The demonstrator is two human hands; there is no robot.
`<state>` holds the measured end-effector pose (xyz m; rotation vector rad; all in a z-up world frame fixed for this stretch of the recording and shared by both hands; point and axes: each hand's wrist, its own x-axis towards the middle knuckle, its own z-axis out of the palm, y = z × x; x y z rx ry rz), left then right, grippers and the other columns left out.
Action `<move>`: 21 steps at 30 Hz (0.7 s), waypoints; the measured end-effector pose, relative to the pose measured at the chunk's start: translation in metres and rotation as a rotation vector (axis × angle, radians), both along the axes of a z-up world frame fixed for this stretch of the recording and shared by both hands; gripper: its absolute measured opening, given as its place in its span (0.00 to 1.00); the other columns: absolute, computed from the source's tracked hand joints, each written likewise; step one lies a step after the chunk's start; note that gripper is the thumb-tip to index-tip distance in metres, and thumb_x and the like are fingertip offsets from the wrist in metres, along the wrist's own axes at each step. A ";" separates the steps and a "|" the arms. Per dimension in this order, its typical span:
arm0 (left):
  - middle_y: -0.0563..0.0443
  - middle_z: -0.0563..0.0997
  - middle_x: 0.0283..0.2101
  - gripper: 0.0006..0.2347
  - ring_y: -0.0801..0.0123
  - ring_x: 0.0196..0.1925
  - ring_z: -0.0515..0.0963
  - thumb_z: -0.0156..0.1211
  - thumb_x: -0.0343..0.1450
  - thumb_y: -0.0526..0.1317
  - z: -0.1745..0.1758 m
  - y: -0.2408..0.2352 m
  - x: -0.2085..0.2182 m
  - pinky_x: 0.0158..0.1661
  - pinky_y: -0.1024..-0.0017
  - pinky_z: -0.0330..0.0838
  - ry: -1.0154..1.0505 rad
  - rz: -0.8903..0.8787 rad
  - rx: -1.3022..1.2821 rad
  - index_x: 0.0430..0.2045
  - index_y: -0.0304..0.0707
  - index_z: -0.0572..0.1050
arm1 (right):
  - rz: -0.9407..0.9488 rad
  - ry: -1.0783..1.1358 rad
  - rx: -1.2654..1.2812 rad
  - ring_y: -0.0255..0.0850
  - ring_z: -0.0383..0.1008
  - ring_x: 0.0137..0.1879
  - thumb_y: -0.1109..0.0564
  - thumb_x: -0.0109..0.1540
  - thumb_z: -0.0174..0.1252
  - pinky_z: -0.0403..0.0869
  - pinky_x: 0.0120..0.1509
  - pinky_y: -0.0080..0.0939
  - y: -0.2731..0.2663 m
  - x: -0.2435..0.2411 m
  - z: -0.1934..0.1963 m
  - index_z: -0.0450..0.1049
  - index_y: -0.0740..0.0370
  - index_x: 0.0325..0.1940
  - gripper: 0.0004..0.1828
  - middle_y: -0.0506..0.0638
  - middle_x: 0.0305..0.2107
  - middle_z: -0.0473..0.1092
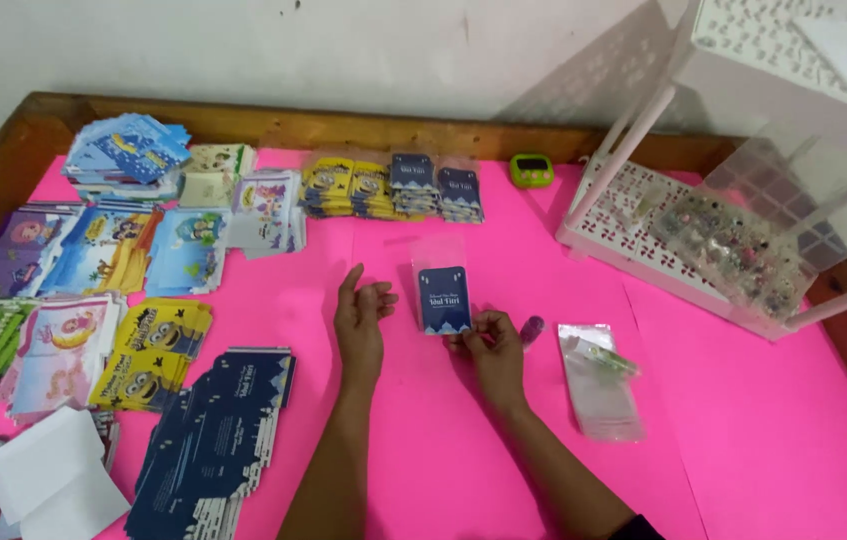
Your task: Packaging small cards into plastic sleeves and sealing them with an applicator
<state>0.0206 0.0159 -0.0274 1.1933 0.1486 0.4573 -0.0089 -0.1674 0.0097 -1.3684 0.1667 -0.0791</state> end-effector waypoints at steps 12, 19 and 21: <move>0.41 0.83 0.40 0.16 0.65 0.39 0.83 0.46 0.80 0.41 0.023 -0.004 -0.010 0.42 0.75 0.80 0.040 -0.003 0.103 0.62 0.36 0.67 | -0.598 -0.300 -0.222 0.40 0.73 0.44 0.68 0.60 0.61 0.75 0.53 0.42 0.017 0.178 -0.077 0.79 0.60 0.45 0.11 0.53 0.35 0.75; 0.43 0.82 0.38 0.15 0.67 0.39 0.82 0.46 0.79 0.40 0.029 -0.006 -0.008 0.44 0.75 0.79 0.101 0.006 0.051 0.60 0.35 0.69 | -0.760 -0.215 -0.417 0.42 0.80 0.44 0.62 0.59 0.63 0.77 0.52 0.40 0.002 0.268 -0.092 0.81 0.51 0.49 0.15 0.50 0.35 0.79; 0.42 0.82 0.38 0.16 0.66 0.39 0.83 0.47 0.79 0.41 0.033 -0.005 -0.009 0.44 0.73 0.80 0.116 0.008 0.048 0.60 0.35 0.70 | -0.745 -0.176 -0.464 0.40 0.80 0.44 0.61 0.58 0.64 0.77 0.52 0.40 -0.002 0.287 -0.103 0.81 0.48 0.50 0.16 0.48 0.34 0.79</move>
